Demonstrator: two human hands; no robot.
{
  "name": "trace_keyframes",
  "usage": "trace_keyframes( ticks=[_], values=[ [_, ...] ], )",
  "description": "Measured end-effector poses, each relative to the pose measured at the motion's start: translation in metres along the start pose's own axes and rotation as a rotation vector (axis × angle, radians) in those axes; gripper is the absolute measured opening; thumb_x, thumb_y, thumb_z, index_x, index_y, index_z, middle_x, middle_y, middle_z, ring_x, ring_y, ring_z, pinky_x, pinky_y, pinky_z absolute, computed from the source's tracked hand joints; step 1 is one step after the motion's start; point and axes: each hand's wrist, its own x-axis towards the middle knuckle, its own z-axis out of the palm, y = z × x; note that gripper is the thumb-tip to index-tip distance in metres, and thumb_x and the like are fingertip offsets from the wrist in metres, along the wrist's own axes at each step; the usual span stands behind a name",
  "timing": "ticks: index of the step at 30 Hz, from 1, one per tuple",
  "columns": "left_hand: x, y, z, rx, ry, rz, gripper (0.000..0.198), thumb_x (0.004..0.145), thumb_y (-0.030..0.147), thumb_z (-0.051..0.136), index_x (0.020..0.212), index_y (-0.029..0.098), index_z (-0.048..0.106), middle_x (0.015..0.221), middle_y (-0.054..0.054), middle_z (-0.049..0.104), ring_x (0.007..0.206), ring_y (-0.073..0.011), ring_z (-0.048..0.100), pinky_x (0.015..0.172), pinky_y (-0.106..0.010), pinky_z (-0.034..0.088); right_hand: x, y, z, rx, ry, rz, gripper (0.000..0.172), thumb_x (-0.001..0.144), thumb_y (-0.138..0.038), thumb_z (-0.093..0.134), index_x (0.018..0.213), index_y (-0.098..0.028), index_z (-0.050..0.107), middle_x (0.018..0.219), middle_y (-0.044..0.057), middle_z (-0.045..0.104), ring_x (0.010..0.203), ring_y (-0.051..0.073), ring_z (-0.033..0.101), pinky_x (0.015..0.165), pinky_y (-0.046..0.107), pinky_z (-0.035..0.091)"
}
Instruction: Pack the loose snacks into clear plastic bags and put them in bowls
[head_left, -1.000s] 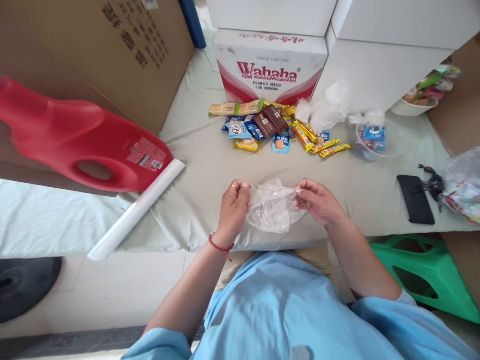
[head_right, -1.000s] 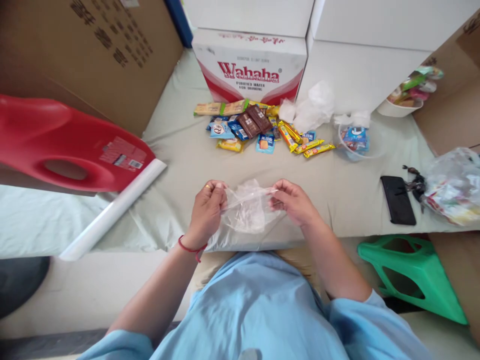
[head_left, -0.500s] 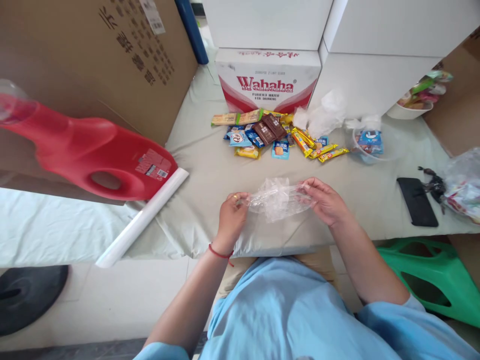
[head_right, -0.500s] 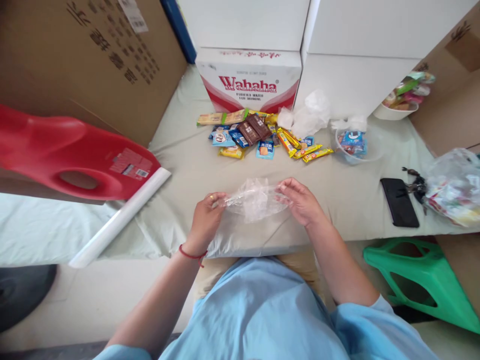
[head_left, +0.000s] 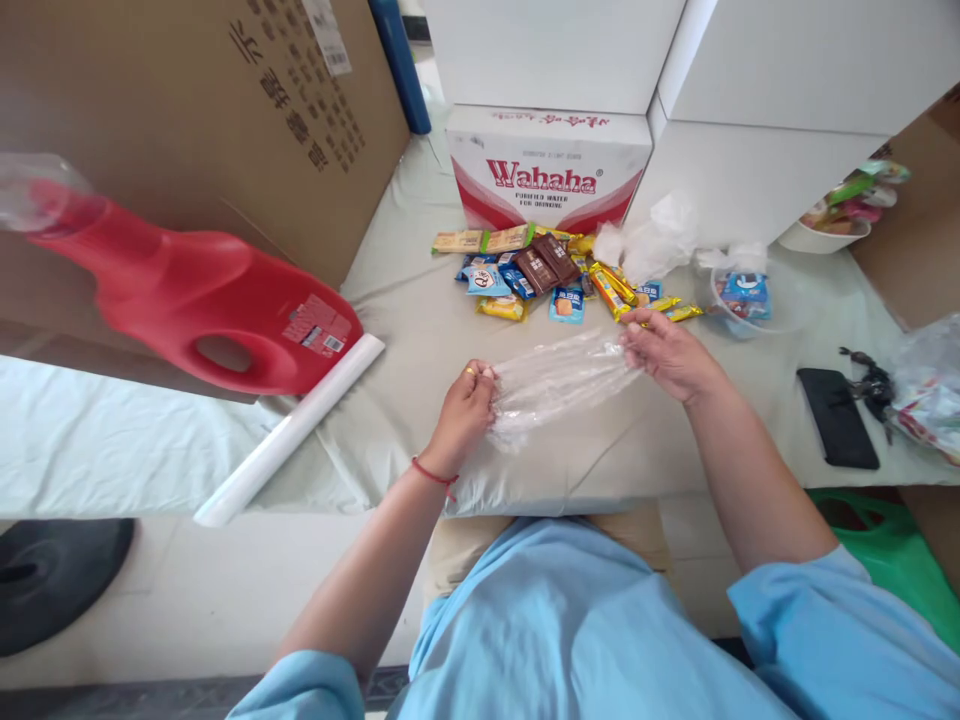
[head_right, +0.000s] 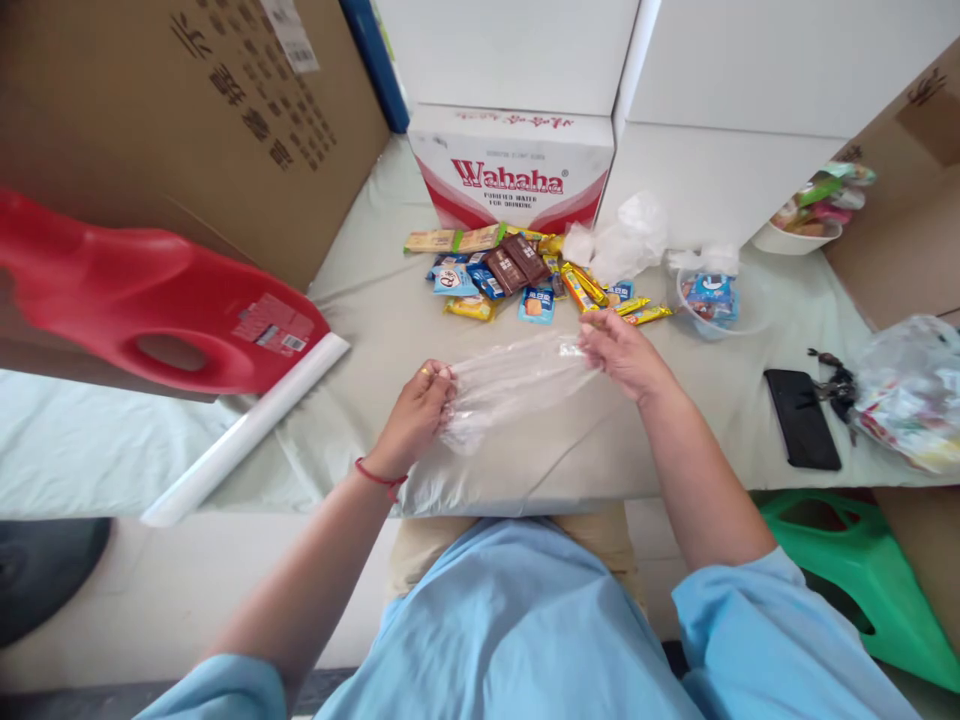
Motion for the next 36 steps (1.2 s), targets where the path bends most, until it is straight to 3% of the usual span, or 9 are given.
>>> trace_keyframes(
  ticks=[4, 8, 15, 19, 24, 29, 32, 34, 36],
  values=[
    [0.013, -0.015, 0.023, -0.179, 0.208, -0.011, 0.023, 0.102, 0.045, 0.053, 0.093, 0.026, 0.044, 0.068, 0.009, 0.050, 0.038, -0.0050, 0.034, 0.035, -0.017, 0.022, -0.001, 0.032, 0.027, 0.163, 0.088, 0.019, 0.072, 0.068, -0.068, 0.089, 0.123, -0.032, 0.059, 0.105, 0.006, 0.077, 0.106, 0.025, 0.073, 0.088, 0.039, 0.059],
    [0.015, -0.031, 0.040, -0.212, 0.264, -0.010, 0.026, 0.104, 0.048, 0.049, 0.093, 0.026, 0.041, 0.070, 0.009, 0.053, 0.037, -0.0046, 0.036, 0.034, -0.017, 0.023, -0.007, 0.069, 0.064, 0.249, 0.107, 0.026, 0.075, 0.064, -0.066, 0.092, 0.120, -0.031, 0.058, 0.106, 0.005, 0.077, 0.115, 0.025, 0.071, 0.101, 0.041, 0.056],
    [0.019, -0.026, 0.026, -0.142, 0.251, -0.005, 0.028, 0.104, 0.052, 0.048, 0.095, 0.027, 0.041, 0.070, 0.009, 0.054, 0.036, -0.0051, 0.036, 0.034, -0.017, 0.022, 0.006, 0.065, 0.062, 0.210, 0.048, 0.129, 0.055, 0.054, -0.052, 0.099, 0.084, -0.021, 0.064, 0.075, -0.002, 0.066, 0.073, 0.015, 0.065, 0.071, 0.029, 0.056],
    [0.029, -0.018, 0.004, -0.035, 0.154, -0.012, 0.028, 0.100, 0.052, 0.053, 0.094, 0.026, 0.046, 0.068, 0.009, 0.050, 0.038, -0.0057, 0.035, 0.036, -0.017, 0.021, 0.005, 0.048, 0.037, 0.108, -0.003, 0.210, 0.057, 0.051, -0.047, 0.102, 0.079, -0.021, 0.059, 0.060, -0.009, 0.052, 0.048, 0.006, 0.044, 0.043, 0.020, 0.036],
    [0.038, -0.013, -0.023, 0.268, 0.147, -0.016, 0.027, 0.098, 0.051, 0.053, 0.095, 0.024, 0.052, 0.073, 0.003, 0.053, 0.050, -0.0118, 0.045, 0.046, -0.023, 0.035, 0.003, 0.041, 0.018, -0.047, -0.049, 0.193, 0.053, 0.055, -0.045, 0.099, 0.077, -0.022, 0.056, 0.054, -0.012, 0.043, 0.042, 0.004, 0.030, 0.038, 0.021, 0.021],
    [0.019, -0.011, -0.028, 0.703, 0.540, 0.560, 0.027, 0.091, 0.037, 0.067, 0.110, 0.020, 0.059, 0.114, -0.013, 0.062, 0.106, -0.0270, 0.062, 0.100, -0.047, 0.049, 0.000, 0.059, 0.026, -0.185, 0.077, 0.069, 0.053, 0.056, -0.040, 0.095, 0.093, -0.022, 0.062, 0.065, -0.009, 0.057, 0.051, 0.008, 0.043, 0.045, 0.022, 0.029],
    [0.005, -0.015, -0.019, 1.010, 0.160, 0.796, 0.022, 0.097, 0.034, 0.060, 0.115, 0.024, 0.068, 0.123, -0.014, 0.070, 0.130, -0.0316, 0.059, 0.120, -0.056, 0.034, -0.003, 0.067, 0.033, -0.187, 0.085, 0.084, 0.063, 0.058, -0.038, 0.092, 0.110, -0.023, 0.062, 0.077, -0.006, 0.067, 0.058, 0.010, 0.049, 0.051, 0.022, 0.034],
    [0.005, -0.021, -0.017, 1.156, -0.115, 0.740, 0.030, 0.101, 0.037, 0.054, 0.125, 0.027, 0.069, 0.135, -0.013, 0.071, 0.140, -0.0317, 0.055, 0.126, -0.060, 0.024, -0.003, 0.066, 0.032, -0.149, 0.086, 0.117, 0.067, 0.061, -0.041, 0.091, 0.118, -0.024, 0.061, 0.079, -0.005, 0.067, 0.056, 0.010, 0.048, 0.050, 0.022, 0.032],
    [0.011, -0.027, -0.021, 1.256, -0.200, 0.624, 0.044, 0.104, 0.040, 0.047, 0.144, 0.028, 0.061, 0.153, -0.014, 0.062, 0.149, -0.0322, 0.049, 0.129, -0.065, 0.015, -0.001, 0.061, 0.023, -0.061, 0.126, 0.102, 0.069, 0.060, -0.042, 0.092, 0.119, -0.024, 0.061, 0.078, -0.006, 0.064, 0.054, 0.009, 0.047, 0.048, 0.022, 0.031]
  ],
)
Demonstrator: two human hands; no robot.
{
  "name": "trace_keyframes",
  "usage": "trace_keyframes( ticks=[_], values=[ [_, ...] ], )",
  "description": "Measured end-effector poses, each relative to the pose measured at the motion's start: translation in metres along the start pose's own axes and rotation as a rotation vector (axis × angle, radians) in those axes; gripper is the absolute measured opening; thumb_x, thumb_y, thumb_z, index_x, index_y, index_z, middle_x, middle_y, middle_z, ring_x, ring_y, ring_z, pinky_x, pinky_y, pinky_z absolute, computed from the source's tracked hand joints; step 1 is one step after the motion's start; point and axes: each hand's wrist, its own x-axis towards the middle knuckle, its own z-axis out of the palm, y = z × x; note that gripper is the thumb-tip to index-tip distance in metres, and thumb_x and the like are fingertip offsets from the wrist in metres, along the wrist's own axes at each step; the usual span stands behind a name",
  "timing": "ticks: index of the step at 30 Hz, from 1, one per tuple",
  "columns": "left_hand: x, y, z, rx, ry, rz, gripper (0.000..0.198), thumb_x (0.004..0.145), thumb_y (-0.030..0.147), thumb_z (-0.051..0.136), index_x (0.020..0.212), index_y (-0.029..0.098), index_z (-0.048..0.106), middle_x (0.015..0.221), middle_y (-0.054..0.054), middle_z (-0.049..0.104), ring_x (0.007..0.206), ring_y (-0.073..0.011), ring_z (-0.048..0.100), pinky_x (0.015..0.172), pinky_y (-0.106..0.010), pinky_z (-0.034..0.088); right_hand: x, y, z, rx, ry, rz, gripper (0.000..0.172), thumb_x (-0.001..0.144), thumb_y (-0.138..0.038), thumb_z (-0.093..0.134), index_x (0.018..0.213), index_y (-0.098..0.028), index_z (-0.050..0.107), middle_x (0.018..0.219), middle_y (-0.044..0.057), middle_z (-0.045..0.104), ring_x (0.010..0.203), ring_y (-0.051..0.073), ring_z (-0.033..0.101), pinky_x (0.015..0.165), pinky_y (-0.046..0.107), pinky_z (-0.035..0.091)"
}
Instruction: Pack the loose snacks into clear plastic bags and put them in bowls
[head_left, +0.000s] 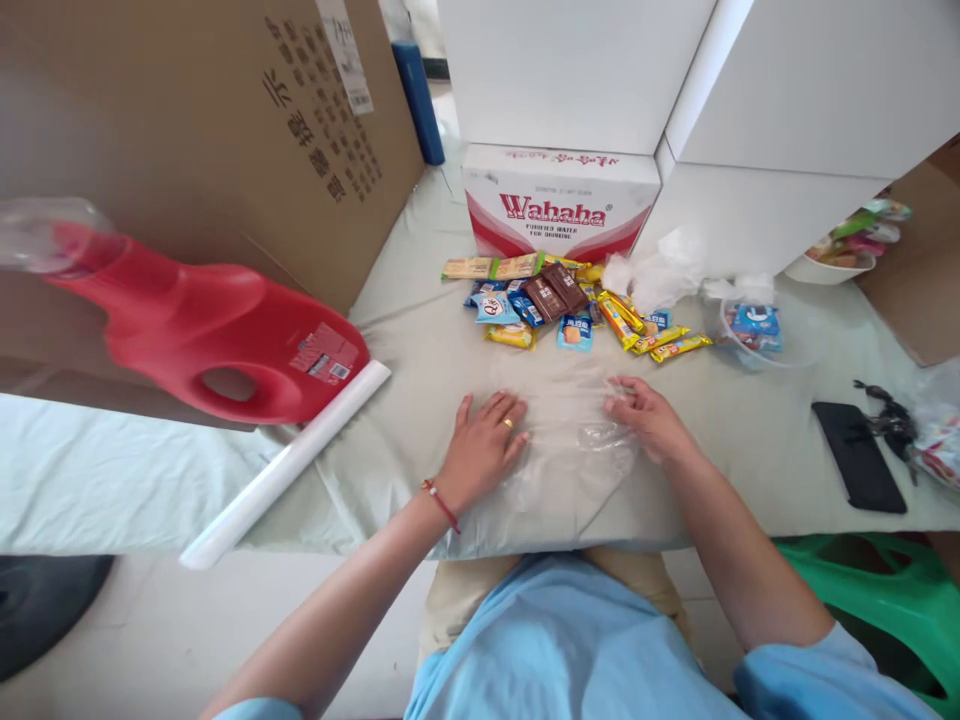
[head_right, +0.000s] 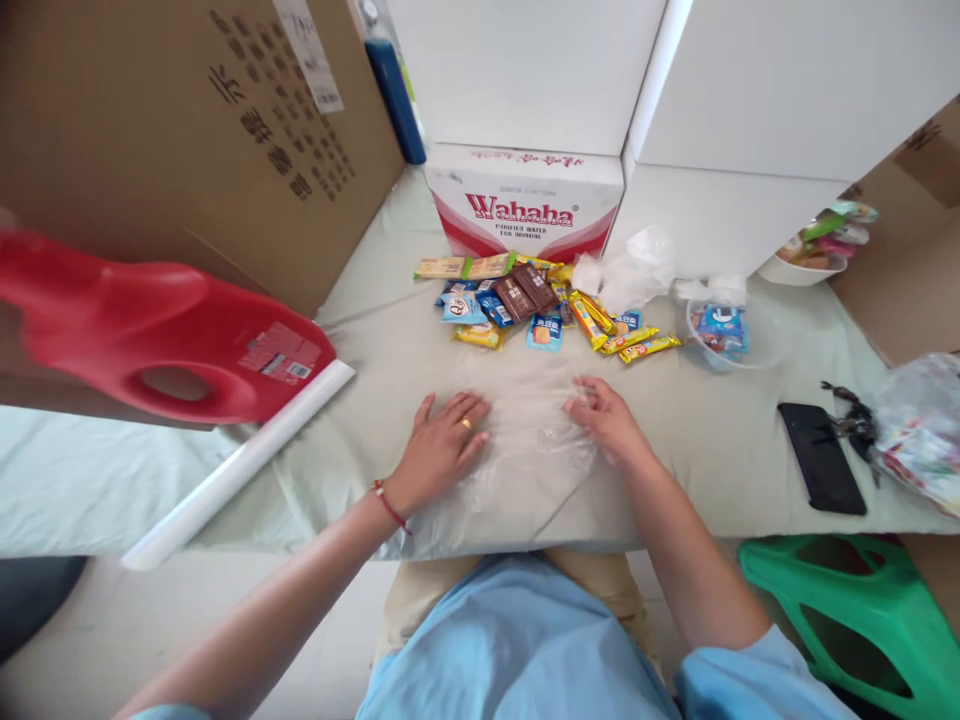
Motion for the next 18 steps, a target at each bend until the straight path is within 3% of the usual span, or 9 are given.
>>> trace_keyframes(
  ticks=[3, 6, 9, 12, 15, 18],
  values=[
    [0.000, -0.017, 0.006, 0.072, -0.075, -0.029, 0.055, 0.107, 0.042, 0.040, 0.160, 0.029, 0.046, 0.166, -0.014, 0.047, 0.154, -0.0324, 0.042, 0.128, -0.070, 0.009, 0.003, -0.008, -0.020, 0.155, 0.106, -0.058, 0.070, 0.054, -0.038, 0.096, 0.114, -0.026, 0.062, 0.079, -0.005, 0.064, 0.052, 0.007, 0.042, 0.045, 0.021, 0.030],
    [-0.004, -0.026, 0.007, 0.128, -0.096, 0.025, 0.064, 0.104, 0.055, 0.046, 0.163, 0.030, 0.039, 0.172, -0.014, 0.037, 0.157, -0.0351, 0.037, 0.128, -0.072, 0.005, -0.003, -0.009, -0.034, 0.200, 0.161, -0.026, 0.063, 0.057, -0.044, 0.096, 0.108, -0.027, 0.061, 0.083, -0.002, 0.070, 0.048, 0.005, 0.032, 0.041, 0.019, 0.022],
    [-0.006, -0.027, 0.005, 0.152, -0.145, 0.051, 0.078, 0.098, 0.067, 0.052, 0.165, 0.029, 0.037, 0.174, -0.015, 0.031, 0.159, -0.0388, 0.032, 0.126, -0.075, 0.000, -0.017, -0.004, -0.033, 0.089, 0.075, 0.096, 0.064, 0.062, -0.053, 0.093, 0.111, -0.027, 0.061, 0.080, 0.000, 0.072, 0.045, 0.005, 0.029, 0.041, 0.020, 0.016],
    [-0.006, -0.029, -0.001, 0.130, -0.204, 0.056, 0.081, 0.097, 0.070, 0.051, 0.166, 0.030, 0.034, 0.175, -0.015, 0.029, 0.161, -0.0383, 0.028, 0.126, -0.075, -0.001, -0.029, -0.001, -0.034, -0.055, 0.000, 0.114, 0.069, 0.060, -0.048, 0.095, 0.116, -0.023, 0.065, 0.068, -0.004, 0.065, 0.047, 0.007, 0.035, 0.043, 0.020, 0.019],
    [-0.003, -0.037, -0.008, 0.069, -0.254, 0.062, 0.078, 0.099, 0.067, 0.048, 0.167, 0.031, 0.031, 0.174, -0.014, 0.032, 0.161, -0.0363, 0.029, 0.126, -0.075, 0.001, -0.035, -0.002, -0.047, -0.008, 0.119, 0.036, 0.066, 0.061, -0.049, 0.094, 0.114, -0.023, 0.064, 0.062, -0.008, 0.058, 0.047, 0.007, 0.036, 0.044, 0.021, 0.020],
    [0.000, -0.045, -0.014, 0.006, -0.266, 0.073, 0.079, 0.096, 0.063, 0.057, 0.164, 0.030, 0.036, 0.172, -0.014, 0.036, 0.160, -0.0384, 0.030, 0.126, -0.075, 0.004, -0.041, 0.001, -0.063, 0.022, 0.149, 0.061, 0.071, 0.064, -0.051, 0.092, 0.121, -0.023, 0.060, 0.070, -0.004, 0.066, 0.045, 0.006, 0.032, 0.043, 0.023, 0.018]
  ],
)
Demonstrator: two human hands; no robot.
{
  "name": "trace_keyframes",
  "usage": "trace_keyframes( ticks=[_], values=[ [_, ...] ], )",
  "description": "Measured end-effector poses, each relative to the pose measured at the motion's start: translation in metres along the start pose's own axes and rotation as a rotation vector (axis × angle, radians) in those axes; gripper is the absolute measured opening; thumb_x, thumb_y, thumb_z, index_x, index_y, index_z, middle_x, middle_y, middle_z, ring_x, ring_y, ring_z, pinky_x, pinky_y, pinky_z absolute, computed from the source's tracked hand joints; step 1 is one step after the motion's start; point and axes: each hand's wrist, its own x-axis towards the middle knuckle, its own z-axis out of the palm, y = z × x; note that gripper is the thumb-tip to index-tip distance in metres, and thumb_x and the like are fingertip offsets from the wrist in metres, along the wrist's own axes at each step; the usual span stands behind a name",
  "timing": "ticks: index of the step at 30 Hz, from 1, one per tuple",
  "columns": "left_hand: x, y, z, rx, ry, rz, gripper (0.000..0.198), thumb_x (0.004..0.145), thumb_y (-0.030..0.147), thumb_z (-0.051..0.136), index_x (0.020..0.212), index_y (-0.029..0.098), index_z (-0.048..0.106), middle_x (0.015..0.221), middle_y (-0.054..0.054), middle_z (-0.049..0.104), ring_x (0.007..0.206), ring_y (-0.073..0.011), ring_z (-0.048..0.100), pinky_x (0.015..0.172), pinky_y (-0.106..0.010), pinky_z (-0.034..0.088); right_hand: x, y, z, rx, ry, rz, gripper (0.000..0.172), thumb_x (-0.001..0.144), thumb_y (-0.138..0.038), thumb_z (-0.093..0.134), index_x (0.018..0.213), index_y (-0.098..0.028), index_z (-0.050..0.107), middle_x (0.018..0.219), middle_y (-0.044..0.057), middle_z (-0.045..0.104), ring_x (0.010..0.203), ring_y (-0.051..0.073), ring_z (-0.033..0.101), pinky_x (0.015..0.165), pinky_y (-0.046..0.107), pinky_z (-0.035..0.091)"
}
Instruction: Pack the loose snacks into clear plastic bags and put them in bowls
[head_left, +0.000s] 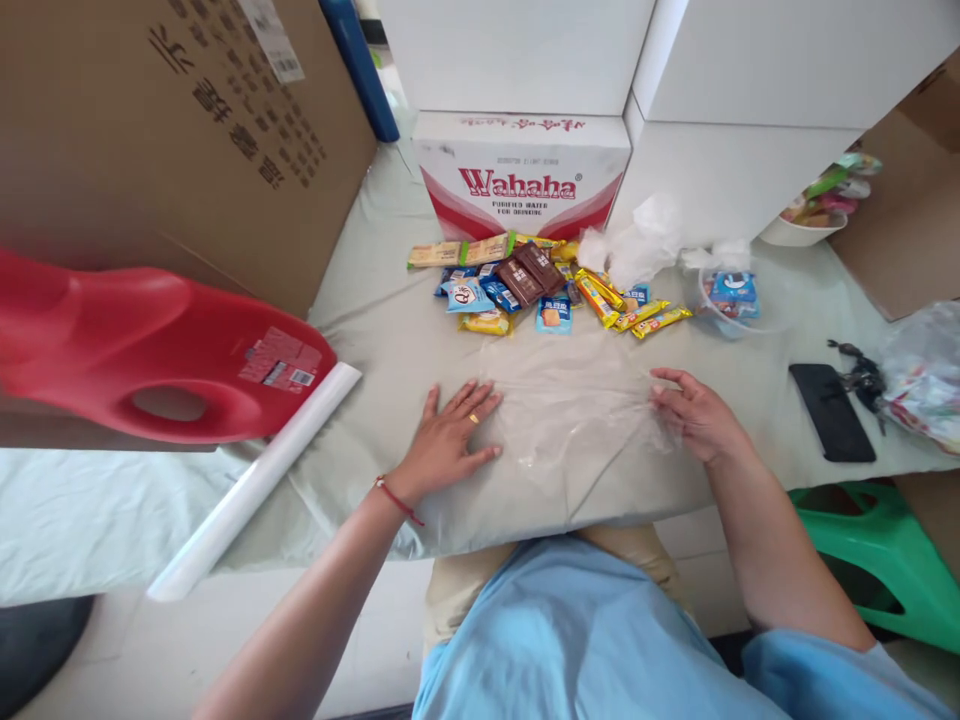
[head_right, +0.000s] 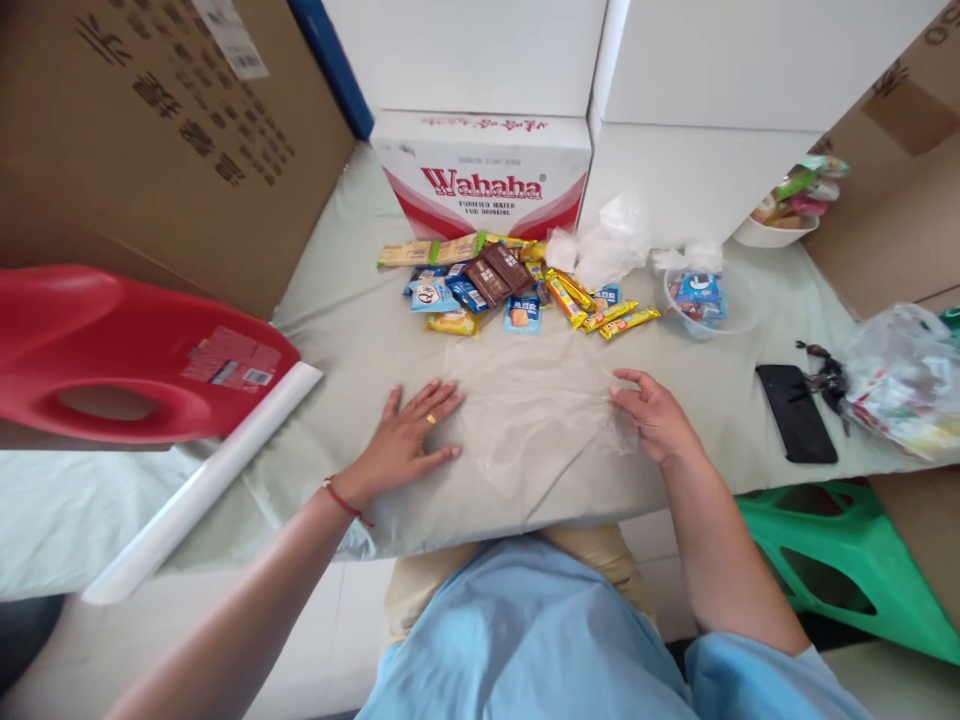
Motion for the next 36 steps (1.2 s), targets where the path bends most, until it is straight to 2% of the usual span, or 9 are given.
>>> trace_keyframes(
  ticks=[4, 8, 13, 20, 24, 27, 30, 33, 36],
  values=[
    [-0.004, 0.008, -0.003, -0.122, 0.351, -0.091, 0.049, 0.097, 0.046, 0.056, 0.140, 0.023, 0.061, 0.152, -0.016, 0.059, 0.145, -0.0345, 0.049, 0.123, -0.062, 0.031, -0.010, 0.015, -0.004, -0.112, -0.072, 0.053, 0.080, 0.061, -0.051, 0.094, 0.128, -0.023, 0.059, 0.077, -0.001, 0.070, 0.049, 0.009, 0.040, 0.045, 0.024, 0.024],
    [-0.010, 0.055, 0.001, -0.085, 0.789, -0.210, 0.023, 0.102, 0.032, 0.050, 0.105, 0.021, 0.069, 0.108, -0.013, 0.073, 0.114, -0.0280, 0.066, 0.103, -0.047, 0.049, -0.018, 0.029, 0.008, -0.131, -0.087, 0.065, 0.075, 0.060, -0.055, 0.092, 0.120, -0.021, 0.062, 0.072, -0.005, 0.062, 0.051, 0.008, 0.039, 0.048, 0.024, 0.024],
    [0.013, 0.099, 0.019, 0.066, 0.498, -0.037, 0.038, 0.105, 0.033, 0.047, 0.136, 0.021, 0.065, 0.144, -0.014, 0.067, 0.143, -0.0291, 0.055, 0.125, -0.056, 0.030, -0.022, 0.028, 0.026, -0.181, -0.166, 0.074, 0.078, 0.066, -0.058, 0.086, 0.127, -0.020, 0.057, 0.075, -0.006, 0.060, 0.052, 0.008, 0.037, 0.051, 0.024, 0.025],
    [0.012, 0.049, 0.034, 0.271, 0.151, -0.094, 0.067, 0.103, 0.056, 0.047, 0.164, 0.029, 0.040, 0.175, -0.016, 0.026, 0.161, -0.0373, 0.028, 0.126, -0.075, 0.006, -0.017, 0.031, -0.008, -0.412, -0.229, -0.056, 0.063, 0.071, -0.053, 0.079, 0.120, -0.018, 0.061, 0.066, -0.008, 0.052, 0.059, 0.013, 0.049, 0.060, 0.026, 0.037],
    [-0.009, 0.037, 0.031, 0.287, 0.142, -0.045, 0.069, 0.104, 0.058, 0.044, 0.165, 0.026, 0.038, 0.176, -0.017, 0.024, 0.162, -0.0366, 0.028, 0.127, -0.074, 0.002, -0.010, 0.019, -0.022, -0.722, 0.069, -0.258, 0.041, 0.082, -0.050, 0.069, 0.109, -0.019, 0.069, 0.082, 0.003, 0.068, 0.069, 0.018, 0.059, 0.068, 0.032, 0.047],
    [-0.005, 0.045, 0.025, 0.280, 0.265, -0.088, 0.066, 0.107, 0.052, 0.038, 0.165, 0.022, 0.036, 0.174, -0.016, 0.030, 0.162, -0.0348, 0.027, 0.129, -0.071, -0.002, -0.010, 0.004, 0.006, -0.798, 0.167, -0.506, 0.034, 0.094, -0.042, 0.057, 0.114, -0.018, 0.071, 0.102, 0.010, 0.073, 0.080, 0.020, 0.065, 0.076, 0.034, 0.051],
    [0.009, 0.049, 0.016, 0.277, 0.332, -0.122, 0.059, 0.110, 0.043, 0.030, 0.165, 0.023, 0.037, 0.171, -0.012, 0.037, 0.162, -0.0300, 0.030, 0.130, -0.067, -0.005, -0.006, -0.009, 0.047, -0.831, -0.056, -0.663, 0.028, 0.099, -0.034, 0.053, 0.110, -0.019, 0.073, 0.105, 0.011, 0.074, 0.090, 0.021, 0.068, 0.079, 0.032, 0.052],
    [0.020, 0.038, 0.011, 0.278, 0.254, -0.122, 0.057, 0.110, 0.044, 0.029, 0.163, 0.027, 0.041, 0.171, -0.010, 0.038, 0.159, -0.0299, 0.035, 0.130, -0.070, -0.004, 0.015, -0.024, 0.073, -0.899, -0.142, -0.664, 0.024, 0.099, -0.028, 0.053, 0.102, -0.020, 0.075, 0.096, 0.008, 0.076, 0.090, 0.021, 0.069, 0.080, 0.031, 0.051],
    [0.021, 0.023, 0.009, 0.278, 0.135, -0.099, 0.059, 0.109, 0.048, 0.031, 0.164, 0.027, 0.039, 0.173, -0.010, 0.034, 0.160, -0.0301, 0.035, 0.130, -0.070, 0.005, 0.060, -0.052, 0.087, -0.986, -0.052, -0.615, 0.023, 0.098, -0.025, 0.053, 0.105, -0.019, 0.075, 0.093, 0.007, 0.077, 0.086, 0.021, 0.070, 0.081, 0.032, 0.051]
  ],
)
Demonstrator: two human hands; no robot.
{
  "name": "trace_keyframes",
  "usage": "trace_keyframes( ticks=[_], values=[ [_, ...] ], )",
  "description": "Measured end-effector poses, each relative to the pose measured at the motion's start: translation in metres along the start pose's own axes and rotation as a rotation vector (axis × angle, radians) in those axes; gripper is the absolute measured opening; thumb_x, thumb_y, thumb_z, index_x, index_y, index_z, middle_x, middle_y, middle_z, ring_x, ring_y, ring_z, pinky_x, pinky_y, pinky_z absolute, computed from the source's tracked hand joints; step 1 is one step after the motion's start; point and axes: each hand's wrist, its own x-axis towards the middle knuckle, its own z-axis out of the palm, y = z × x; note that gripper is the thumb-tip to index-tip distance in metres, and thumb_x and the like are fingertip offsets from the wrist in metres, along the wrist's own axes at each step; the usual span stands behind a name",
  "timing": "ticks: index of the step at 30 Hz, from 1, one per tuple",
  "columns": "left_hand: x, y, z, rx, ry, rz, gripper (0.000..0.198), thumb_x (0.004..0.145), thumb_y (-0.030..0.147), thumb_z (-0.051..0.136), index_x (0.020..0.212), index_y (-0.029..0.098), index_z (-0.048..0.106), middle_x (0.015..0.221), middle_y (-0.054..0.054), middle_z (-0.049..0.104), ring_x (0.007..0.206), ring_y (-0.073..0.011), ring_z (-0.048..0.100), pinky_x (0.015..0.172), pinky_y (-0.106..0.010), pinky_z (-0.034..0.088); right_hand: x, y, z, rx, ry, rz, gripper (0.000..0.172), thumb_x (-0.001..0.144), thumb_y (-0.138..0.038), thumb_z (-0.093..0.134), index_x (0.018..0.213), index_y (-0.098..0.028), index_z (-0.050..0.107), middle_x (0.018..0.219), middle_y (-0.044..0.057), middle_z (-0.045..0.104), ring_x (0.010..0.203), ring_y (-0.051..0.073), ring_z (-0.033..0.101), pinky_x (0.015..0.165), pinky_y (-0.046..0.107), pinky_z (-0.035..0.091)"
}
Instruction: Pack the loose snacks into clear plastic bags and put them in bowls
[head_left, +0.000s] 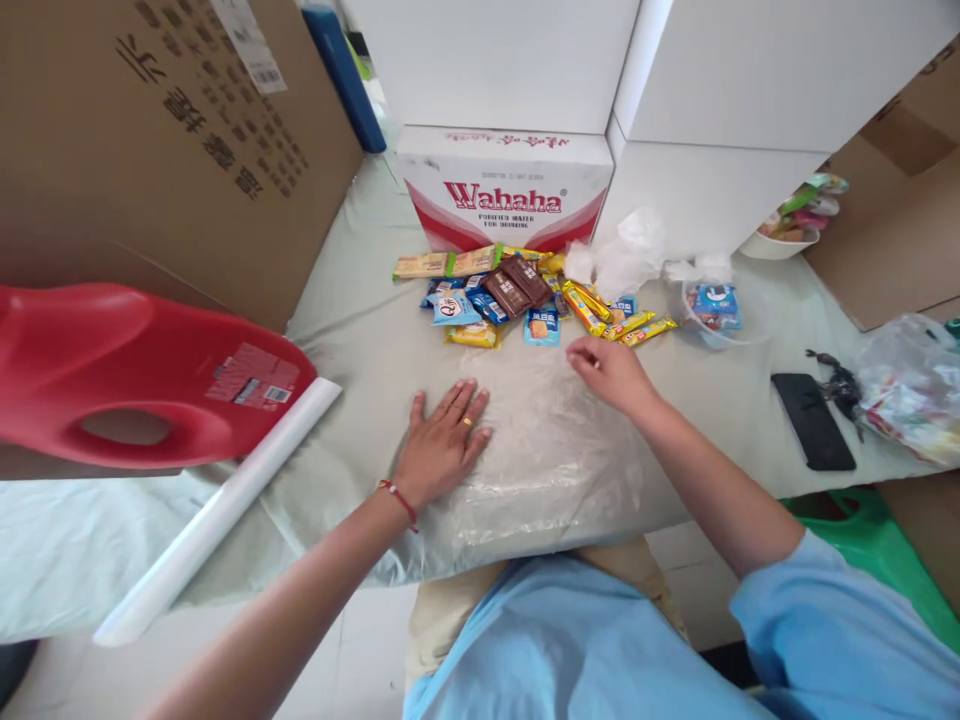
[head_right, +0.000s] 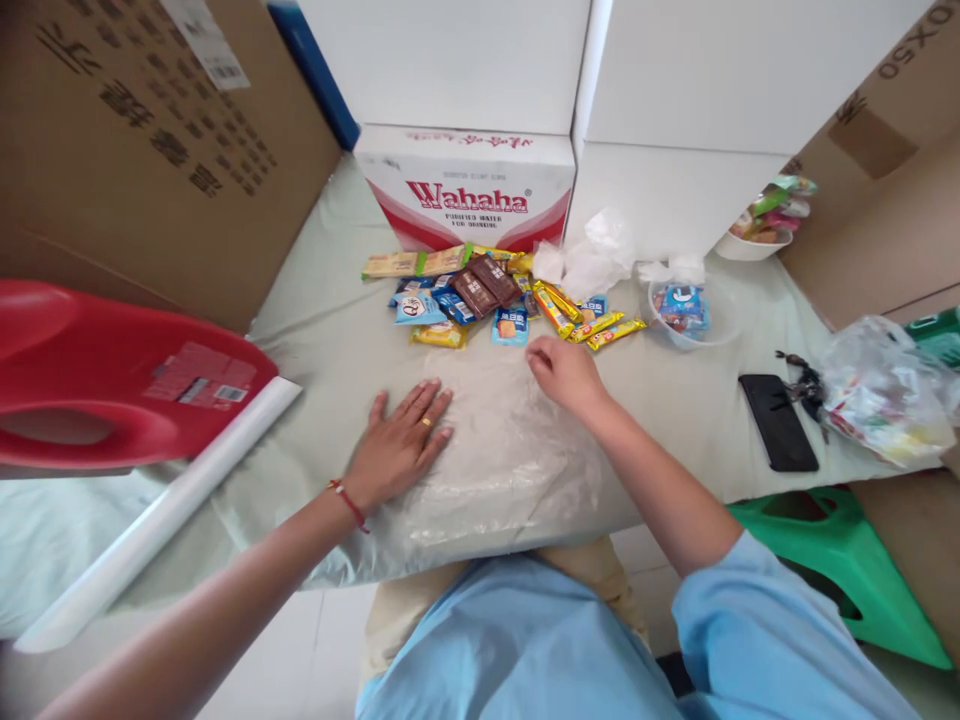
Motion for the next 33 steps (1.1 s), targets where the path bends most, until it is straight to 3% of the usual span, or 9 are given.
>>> trace_keyframes(
  ticks=[3, 6, 10, 13, 16, 20, 22, 27, 33],
  values=[
    [-0.002, -0.006, 0.002, 0.011, -0.022, -0.006, 0.060, 0.109, 0.049, 0.030, 0.165, 0.025, 0.037, 0.174, -0.010, 0.030, 0.161, -0.0293, 0.031, 0.130, -0.069, 0.012, 0.069, -0.002, -0.003, -0.148, 0.077, 0.040, 0.027, 0.097, -0.025, 0.056, 0.115, -0.017, 0.074, 0.105, 0.012, 0.077, 0.098, 0.027, 0.070, 0.090, 0.038, 0.052],
    [-0.003, -0.004, 0.001, 0.006, -0.005, -0.010, 0.060, 0.109, 0.048, 0.031, 0.165, 0.027, 0.037, 0.174, -0.009, 0.031, 0.161, -0.0293, 0.032, 0.131, -0.068, 0.013, 0.130, -0.011, 0.005, -0.228, 0.140, 0.029, 0.042, 0.094, -0.030, 0.063, 0.132, -0.012, 0.066, 0.130, 0.020, 0.070, 0.117, 0.033, 0.066, 0.100, 0.044, 0.051],
    [-0.003, -0.003, 0.001, -0.009, -0.008, -0.011, 0.059, 0.109, 0.049, 0.032, 0.165, 0.028, 0.037, 0.174, -0.008, 0.031, 0.162, -0.0283, 0.031, 0.131, -0.068, 0.012, 0.171, -0.021, 0.020, -0.269, 0.040, -0.012, 0.058, 0.085, -0.040, 0.076, 0.134, -0.010, 0.065, 0.134, 0.021, 0.069, 0.122, 0.036, 0.065, 0.103, 0.046, 0.053],
    [-0.003, -0.004, 0.001, -0.023, -0.008, -0.010, 0.059, 0.110, 0.049, 0.032, 0.165, 0.027, 0.036, 0.174, -0.008, 0.030, 0.162, -0.0274, 0.030, 0.132, -0.067, 0.010, 0.174, -0.024, 0.021, -0.325, -0.011, 0.016, 0.050, 0.084, -0.040, 0.078, 0.125, -0.012, 0.070, 0.124, 0.019, 0.074, 0.117, 0.036, 0.068, 0.100, 0.047, 0.055],
    [-0.004, -0.005, 0.001, -0.039, 0.000, -0.002, 0.059, 0.110, 0.049, 0.033, 0.165, 0.027, 0.037, 0.174, -0.008, 0.030, 0.161, -0.0274, 0.031, 0.132, -0.067, 0.008, 0.166, -0.034, 0.015, -0.361, 0.027, 0.115, 0.045, 0.088, -0.044, 0.073, 0.120, -0.012, 0.072, 0.120, 0.020, 0.075, 0.115, 0.037, 0.069, 0.098, 0.047, 0.055],
    [-0.005, -0.005, 0.001, -0.063, 0.020, 0.009, 0.058, 0.109, 0.049, 0.033, 0.164, 0.029, 0.039, 0.174, -0.007, 0.031, 0.161, -0.0277, 0.032, 0.132, -0.066, 0.007, 0.162, -0.062, 0.021, -0.360, 0.158, 0.179, 0.057, 0.096, -0.054, 0.062, 0.130, -0.008, 0.065, 0.127, 0.025, 0.069, 0.120, 0.039, 0.066, 0.100, 0.048, 0.054],
    [-0.005, -0.005, 0.001, -0.068, 0.026, 0.003, 0.058, 0.110, 0.049, 0.033, 0.163, 0.028, 0.040, 0.174, -0.008, 0.032, 0.161, -0.0277, 0.032, 0.132, -0.066, 0.006, 0.163, -0.075, 0.032, -0.372, 0.145, 0.174, 0.060, 0.096, -0.054, 0.064, 0.135, -0.009, 0.062, 0.132, 0.025, 0.065, 0.120, 0.038, 0.066, 0.099, 0.048, 0.054],
    [-0.006, -0.005, 0.003, -0.084, 0.045, 0.010, 0.058, 0.109, 0.049, 0.033, 0.164, 0.029, 0.040, 0.173, -0.008, 0.033, 0.160, -0.0275, 0.033, 0.133, -0.064, 0.005, 0.160, -0.085, 0.053, -0.488, 0.015, 0.133, 0.048, 0.093, -0.034, 0.071, 0.135, -0.011, 0.063, 0.141, 0.024, 0.060, 0.114, 0.034, 0.068, 0.094, 0.043, 0.056],
    [-0.006, -0.005, 0.003, -0.077, 0.046, -0.001, 0.058, 0.109, 0.049, 0.033, 0.164, 0.029, 0.038, 0.173, -0.007, 0.034, 0.161, -0.0277, 0.033, 0.132, -0.065, 0.008, 0.145, -0.083, 0.049, -0.627, 0.010, 0.032, 0.045, 0.096, -0.012, 0.053, 0.139, -0.003, 0.058, 0.135, 0.030, 0.062, 0.117, 0.034, 0.067, 0.092, 0.039, 0.055]
  ],
)
